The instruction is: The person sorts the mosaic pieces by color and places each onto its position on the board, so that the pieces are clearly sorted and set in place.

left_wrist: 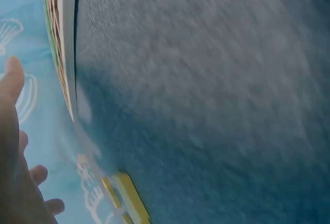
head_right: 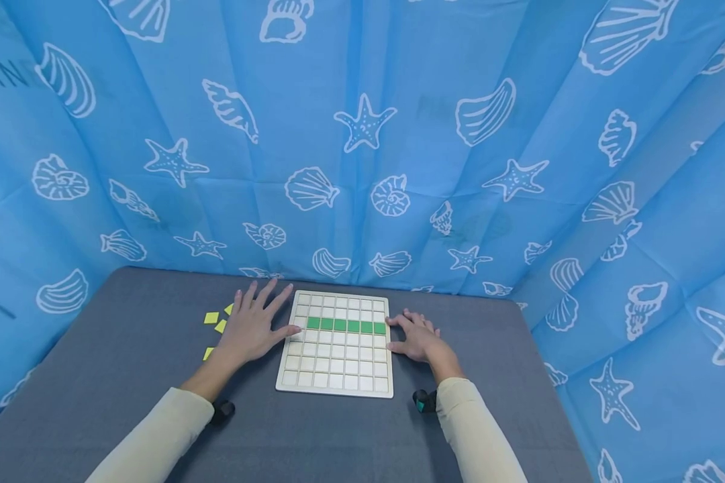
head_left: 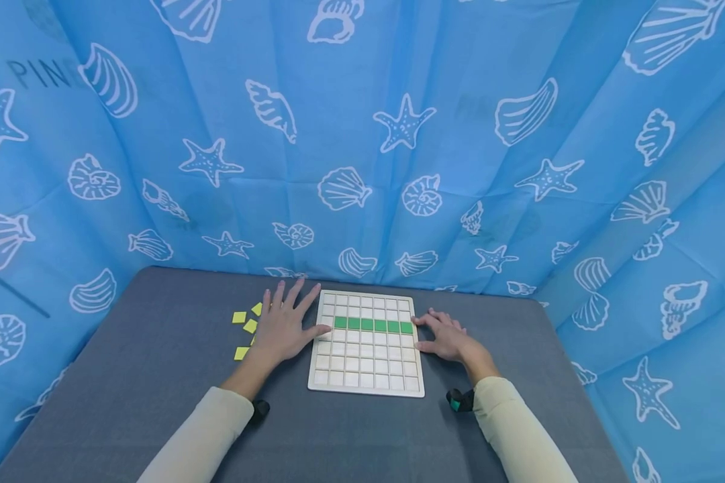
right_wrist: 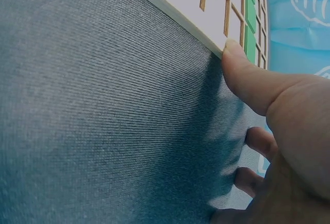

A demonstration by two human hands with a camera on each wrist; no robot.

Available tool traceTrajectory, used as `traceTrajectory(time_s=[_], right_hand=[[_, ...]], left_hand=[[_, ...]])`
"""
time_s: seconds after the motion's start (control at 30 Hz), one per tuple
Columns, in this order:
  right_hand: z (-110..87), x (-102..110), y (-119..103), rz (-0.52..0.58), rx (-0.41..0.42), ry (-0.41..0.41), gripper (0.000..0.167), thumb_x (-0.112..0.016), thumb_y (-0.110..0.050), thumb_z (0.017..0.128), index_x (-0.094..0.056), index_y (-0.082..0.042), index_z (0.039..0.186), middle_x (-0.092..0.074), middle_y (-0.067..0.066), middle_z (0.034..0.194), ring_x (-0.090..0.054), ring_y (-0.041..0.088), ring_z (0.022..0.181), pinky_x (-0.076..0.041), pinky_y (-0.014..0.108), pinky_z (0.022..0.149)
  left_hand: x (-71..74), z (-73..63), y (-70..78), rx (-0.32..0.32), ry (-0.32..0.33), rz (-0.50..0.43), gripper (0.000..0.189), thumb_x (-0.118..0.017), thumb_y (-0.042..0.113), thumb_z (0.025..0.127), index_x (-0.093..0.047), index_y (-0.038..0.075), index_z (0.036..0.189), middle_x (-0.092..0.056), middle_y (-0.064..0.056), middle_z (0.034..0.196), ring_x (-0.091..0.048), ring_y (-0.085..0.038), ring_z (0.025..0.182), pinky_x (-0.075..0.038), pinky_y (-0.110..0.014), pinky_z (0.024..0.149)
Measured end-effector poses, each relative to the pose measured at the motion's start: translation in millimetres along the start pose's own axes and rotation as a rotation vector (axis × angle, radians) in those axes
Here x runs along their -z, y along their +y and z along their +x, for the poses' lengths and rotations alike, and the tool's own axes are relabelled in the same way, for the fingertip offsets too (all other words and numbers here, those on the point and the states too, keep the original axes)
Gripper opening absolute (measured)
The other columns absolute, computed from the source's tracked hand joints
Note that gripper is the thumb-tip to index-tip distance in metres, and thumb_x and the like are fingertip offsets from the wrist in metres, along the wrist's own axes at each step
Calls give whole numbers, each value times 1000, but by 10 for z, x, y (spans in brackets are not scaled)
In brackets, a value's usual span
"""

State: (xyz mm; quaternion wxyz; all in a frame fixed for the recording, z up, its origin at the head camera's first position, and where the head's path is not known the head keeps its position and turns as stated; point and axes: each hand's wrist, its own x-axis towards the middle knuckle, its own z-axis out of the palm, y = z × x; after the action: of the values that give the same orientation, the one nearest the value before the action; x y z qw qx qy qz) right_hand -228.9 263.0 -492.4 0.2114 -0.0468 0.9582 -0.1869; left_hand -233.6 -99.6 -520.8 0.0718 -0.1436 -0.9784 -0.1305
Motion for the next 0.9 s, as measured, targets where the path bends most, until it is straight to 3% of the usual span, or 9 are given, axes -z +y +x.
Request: traceTrajectory(time_s=[0.27, 0.53, 0.7, 0.9], right_hand=[[12, -11, 16, 1, -7, -4, 60, -69, -33, 98, -47, -22, 152, -16, 22, 169, -16, 58, 151, -13, 78, 116], [16, -6, 28, 1, -10, 3, 59, -69, -33, 98, -47, -23, 153, -17, 20, 170, -16, 57, 151, -13, 77, 117], [14, -2, 33, -3, -11, 5, 59, -68, -33, 99, -47, -23, 153, -17, 20, 170, -16, 56, 151, -13, 76, 117], [7, -19, 31, -4, -11, 12, 58, -68, -33, 98, -48, -23, 152, -18, 20, 170, -18, 57, 151, -13, 77, 117]], left_hand=[[-41, -31, -194, 80, -40, -7, 90, -65, 67, 89, -26, 31, 163, -32, -15, 166, -29, -51, 150, -14, -72, 121], [60, -52, -335, 149, -61, -95, 94, -79, 50, 84, -33, 22, 161, -37, -23, 160, -34, -52, 140, -13, -72, 121], [73, -19, -406, 225, -70, -178, 83, -79, 41, 88, -41, 16, 157, -42, -24, 154, -35, -46, 129, -27, -65, 111], [48, 28, -477, 317, -50, -237, 61, -74, 40, 93, -57, 15, 146, -47, -21, 147, -33, -42, 125, -28, -60, 100]])
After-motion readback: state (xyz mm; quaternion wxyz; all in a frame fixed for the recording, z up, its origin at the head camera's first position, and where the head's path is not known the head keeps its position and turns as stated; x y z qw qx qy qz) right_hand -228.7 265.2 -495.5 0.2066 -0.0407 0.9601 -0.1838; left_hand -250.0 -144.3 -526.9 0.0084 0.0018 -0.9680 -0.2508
